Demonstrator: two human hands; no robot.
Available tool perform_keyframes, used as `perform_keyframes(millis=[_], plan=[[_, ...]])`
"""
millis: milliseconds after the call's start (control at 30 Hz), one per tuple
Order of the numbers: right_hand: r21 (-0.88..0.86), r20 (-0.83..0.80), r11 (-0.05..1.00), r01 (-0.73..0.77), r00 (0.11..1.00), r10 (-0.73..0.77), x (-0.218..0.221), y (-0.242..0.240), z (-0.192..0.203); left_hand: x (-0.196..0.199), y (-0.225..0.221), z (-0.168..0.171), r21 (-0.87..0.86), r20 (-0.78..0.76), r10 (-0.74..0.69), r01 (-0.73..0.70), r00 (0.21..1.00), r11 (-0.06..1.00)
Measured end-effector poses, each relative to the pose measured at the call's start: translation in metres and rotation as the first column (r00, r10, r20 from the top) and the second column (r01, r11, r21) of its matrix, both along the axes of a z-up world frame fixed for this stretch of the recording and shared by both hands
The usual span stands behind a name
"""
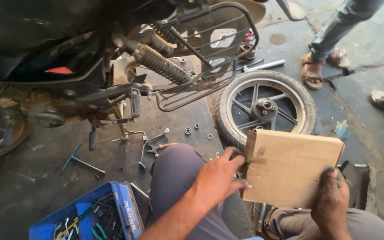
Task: Replacing the chain sprocket and servicing the rear wheel of a motorcycle.
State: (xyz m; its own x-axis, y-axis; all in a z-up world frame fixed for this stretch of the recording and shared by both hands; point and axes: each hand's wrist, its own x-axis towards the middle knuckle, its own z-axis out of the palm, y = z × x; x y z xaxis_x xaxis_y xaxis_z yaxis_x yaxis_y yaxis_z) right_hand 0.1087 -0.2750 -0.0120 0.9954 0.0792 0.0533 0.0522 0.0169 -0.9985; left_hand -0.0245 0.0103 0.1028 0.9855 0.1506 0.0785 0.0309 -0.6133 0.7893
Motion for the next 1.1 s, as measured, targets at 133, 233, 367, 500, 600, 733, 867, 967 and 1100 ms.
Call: perform_keyframes(millis=[133, 233, 367, 500, 600, 733, 867, 967, 1100], plan=[[0.039, 0.066, 0.998, -0.049, 0.997, 0.046, 0.0, 0.004, 0.003, 0.013, 0.012, -0.019, 0.196, 0.005, -0.136, 0.133, 0.991, 0.972], [0.106, 0.02, 0.994, -0.041, 0.999, 0.039, -0.004, 0.006, 0.008, 0.012, 0.016, -0.028, 0.192, 0.07, -0.206, 0.189, 0.976, 0.963], [0.159, -0.04, 0.987, 0.001, 0.999, 0.005, -0.01, 0.016, 0.033, 0.005, 0.002, -0.019, 0.146, 0.148, -0.117, 0.095, 0.982, 0.985], [-0.095, 0.002, 0.995, 0.041, 0.999, -0.041, -0.005, 0.011, 0.027, -0.003, -0.027, -0.021, -0.103, 0.125, 0.057, -0.044, 0.991, 0.994], [-0.18, 0.197, 0.979, 0.098, 0.978, -0.061, -0.009, 0.024, 0.048, 0.0, -0.043, -0.02, -0.434, 0.111, 0.182, -0.117, 0.977, 0.893], [-0.186, 0.316, 0.954, 0.236, 0.933, -0.17, 0.001, 0.002, 0.019, 0.001, -0.049, -0.003, -0.562, 0.02, 0.271, -0.213, 0.962, 0.799], [-0.497, 0.812, 0.675, 0.545, 0.566, 0.14, 0.014, -0.019, -0.018, 0.007, -0.044, -0.024, -0.567, -0.016, 0.291, -0.248, 0.957, 0.786], [-0.535, 0.787, 0.666, 0.52, 0.594, 0.169, 0.023, -0.035, -0.05, 0.005, -0.042, -0.026, -0.592, -0.043, 0.249, -0.225, 0.968, 0.774], [0.198, 0.203, 0.976, 0.095, 0.97, -0.136, 0.023, -0.035, -0.054, 0.002, -0.05, -0.028, -0.598, -0.005, 0.233, -0.19, 0.972, 0.779]])
